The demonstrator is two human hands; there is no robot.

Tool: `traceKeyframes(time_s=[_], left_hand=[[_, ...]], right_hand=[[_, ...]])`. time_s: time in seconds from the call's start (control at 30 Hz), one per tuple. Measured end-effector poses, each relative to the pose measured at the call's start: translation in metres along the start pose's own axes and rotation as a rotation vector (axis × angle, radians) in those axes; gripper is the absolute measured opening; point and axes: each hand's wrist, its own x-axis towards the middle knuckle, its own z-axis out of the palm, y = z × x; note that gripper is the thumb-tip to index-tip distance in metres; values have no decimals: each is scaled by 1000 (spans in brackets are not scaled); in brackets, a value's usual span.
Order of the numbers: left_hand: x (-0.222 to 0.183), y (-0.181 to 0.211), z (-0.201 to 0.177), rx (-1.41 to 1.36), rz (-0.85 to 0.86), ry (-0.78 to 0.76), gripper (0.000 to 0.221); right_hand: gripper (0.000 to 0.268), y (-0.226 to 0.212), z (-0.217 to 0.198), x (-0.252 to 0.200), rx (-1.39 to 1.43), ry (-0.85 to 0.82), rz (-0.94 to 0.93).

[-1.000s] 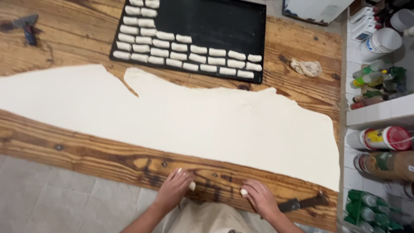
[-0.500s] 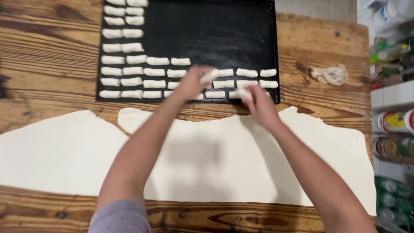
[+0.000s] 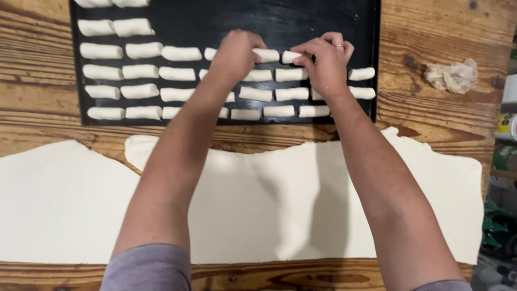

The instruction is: Cut dough into small pieces and arrange them on a baking tray

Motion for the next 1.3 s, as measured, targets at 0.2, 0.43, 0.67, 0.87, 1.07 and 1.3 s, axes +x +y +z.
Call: traceKeyframes(time_s=[0.2, 0.43, 0.67, 0.87, 1.07, 1.3], left_hand=[[-9, 12, 8, 295, 74, -87, 34], [-155, 92, -19, 155, 127, 67, 54], [-419, 69, -30, -34, 396, -18, 40], [-625, 14, -76, 414, 159, -47, 59], [-646, 12, -84, 471, 154, 185, 56], [-640, 1, -77, 343, -42, -187, 71]], right_hand=[[21, 4, 10, 6, -253, -68, -109], [31, -128, -35, -136, -64, -57, 203], [53, -249, 15, -420, -289, -250, 399], [44, -262, 24, -461, -424, 20, 341], [36, -297, 18, -459, -435, 168, 255], [53, -394, 76, -514, -451, 165, 471]])
